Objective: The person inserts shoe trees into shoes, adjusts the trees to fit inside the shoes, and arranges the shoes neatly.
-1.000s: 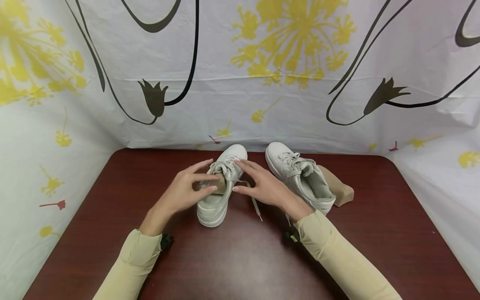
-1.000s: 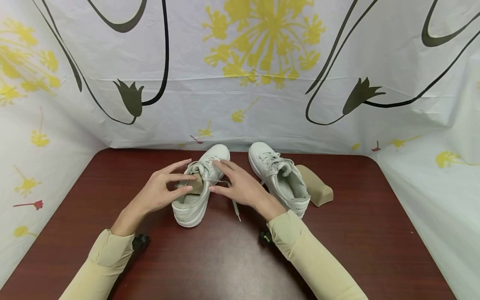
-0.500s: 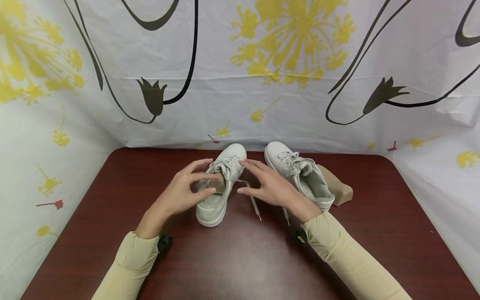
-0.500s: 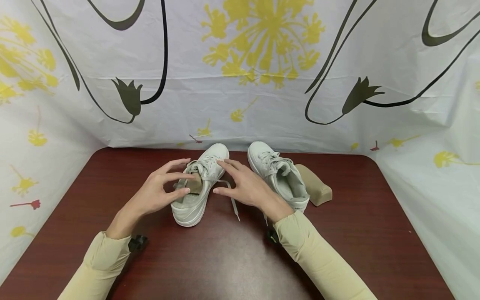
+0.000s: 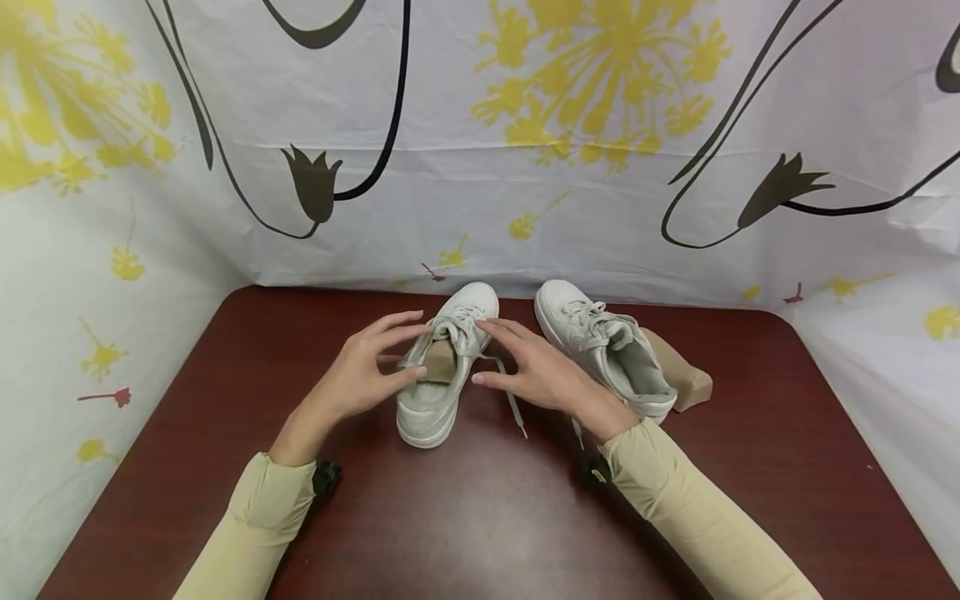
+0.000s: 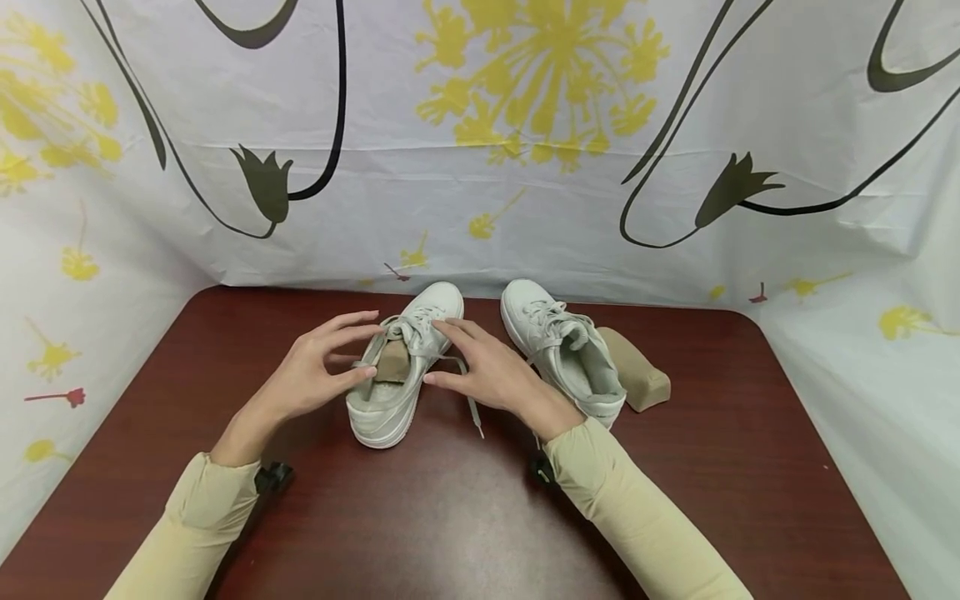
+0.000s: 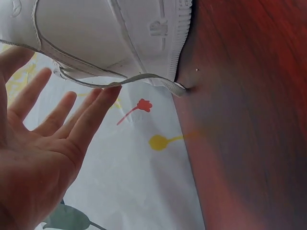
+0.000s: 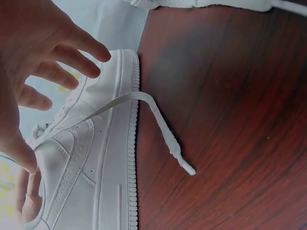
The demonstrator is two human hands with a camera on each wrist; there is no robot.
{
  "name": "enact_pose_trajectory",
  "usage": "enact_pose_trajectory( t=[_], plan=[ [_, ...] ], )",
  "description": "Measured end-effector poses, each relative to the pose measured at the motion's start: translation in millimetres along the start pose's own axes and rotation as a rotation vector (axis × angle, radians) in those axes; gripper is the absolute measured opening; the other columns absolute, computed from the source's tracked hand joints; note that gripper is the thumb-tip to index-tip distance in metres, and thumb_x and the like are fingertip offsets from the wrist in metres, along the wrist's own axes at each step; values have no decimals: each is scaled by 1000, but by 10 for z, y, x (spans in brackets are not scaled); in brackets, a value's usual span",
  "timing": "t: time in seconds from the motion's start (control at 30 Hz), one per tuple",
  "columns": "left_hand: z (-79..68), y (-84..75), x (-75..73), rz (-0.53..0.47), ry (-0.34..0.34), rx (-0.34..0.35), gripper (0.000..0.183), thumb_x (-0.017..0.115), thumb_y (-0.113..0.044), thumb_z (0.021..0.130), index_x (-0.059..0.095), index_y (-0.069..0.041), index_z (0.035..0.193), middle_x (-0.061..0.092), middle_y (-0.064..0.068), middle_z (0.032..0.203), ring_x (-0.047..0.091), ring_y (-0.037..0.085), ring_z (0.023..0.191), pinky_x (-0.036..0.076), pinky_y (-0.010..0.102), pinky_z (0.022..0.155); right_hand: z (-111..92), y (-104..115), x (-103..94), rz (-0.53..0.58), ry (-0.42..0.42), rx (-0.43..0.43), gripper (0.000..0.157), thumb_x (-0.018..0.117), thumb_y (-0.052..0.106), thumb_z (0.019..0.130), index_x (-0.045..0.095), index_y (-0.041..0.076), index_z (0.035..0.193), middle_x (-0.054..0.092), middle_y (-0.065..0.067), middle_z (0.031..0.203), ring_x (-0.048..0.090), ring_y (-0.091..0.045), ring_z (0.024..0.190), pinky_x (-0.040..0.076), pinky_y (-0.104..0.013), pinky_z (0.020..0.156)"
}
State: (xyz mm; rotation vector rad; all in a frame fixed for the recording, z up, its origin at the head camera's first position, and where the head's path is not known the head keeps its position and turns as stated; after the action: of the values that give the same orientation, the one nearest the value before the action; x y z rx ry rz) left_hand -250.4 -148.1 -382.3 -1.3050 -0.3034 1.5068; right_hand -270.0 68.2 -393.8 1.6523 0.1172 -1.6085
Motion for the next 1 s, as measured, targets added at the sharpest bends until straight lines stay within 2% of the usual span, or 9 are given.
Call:
enact_pose_trajectory(
  t=[0.17,0.27,0.4,0.5,0.57,0.87,1.0],
  plan=[
    [11,48,18,-34,22,-24,67,79,-1,82,54,-13,143,50,5,145,59,31,121,59,36,80,36,31,28,33,-2,-15,76,71,49,89,43,18,152,44,-8,150,43,-22,137,37,-42,111],
    [9,85,35,-59,43,-60,70,79,1,82,51,-12,145,52,7,144,58,30,123,58,33,81,49,41,43,37,2,-12,75,71,49,89,43,18,151,44,-9,149,44,-24,136,38,-43,111],
    [0,130,43,-46,74,-112,70,78,-1,84,51,-15,146,55,8,142,58,29,124,58,39,83,62,47,52,27,0,-13,75,71,50,88,44,19,151,45,-9,149,46,-25,135,39,-43,109],
    [0,141,39,-7,94,-128,69,78,-4,84,50,-17,147,58,8,139,60,28,121,54,47,91,72,53,61,29,-5,-17,75,71,50,89,44,19,151,44,-9,149,47,-25,134,40,-43,109],
    [13,141,35,11,97,-131,70,77,-3,83,51,-18,146,61,8,136,62,28,119,51,49,96,76,58,69,37,-13,-22,76,72,50,88,43,18,151,44,-10,150,47,-25,133,41,-43,108],
    [44,151,56,-39,40,-191,74,70,9,73,56,-17,141,65,8,131,65,25,114,54,48,90,56,84,134,85,-59,-10,77,72,48,88,42,17,152,41,-12,149,52,-26,126,45,-43,103],
    [47,149,75,-84,23,-210,74,68,10,72,58,-16,140,66,9,129,66,26,113,54,47,90,54,71,139,199,-73,-11,74,74,40,89,43,16,151,41,-12,148,58,-27,121,49,-42,100]
  ],
)
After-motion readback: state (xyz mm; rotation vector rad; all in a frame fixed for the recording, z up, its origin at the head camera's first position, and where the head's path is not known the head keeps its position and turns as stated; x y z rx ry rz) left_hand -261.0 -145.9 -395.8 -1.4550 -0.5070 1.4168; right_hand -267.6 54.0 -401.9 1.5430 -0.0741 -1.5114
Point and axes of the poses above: each hand's wrist, its own z-axis towards the middle knuckle, its own x-axis out of the palm, y = z × x, the point moved 7 cm from there along z, towards the middle knuckle
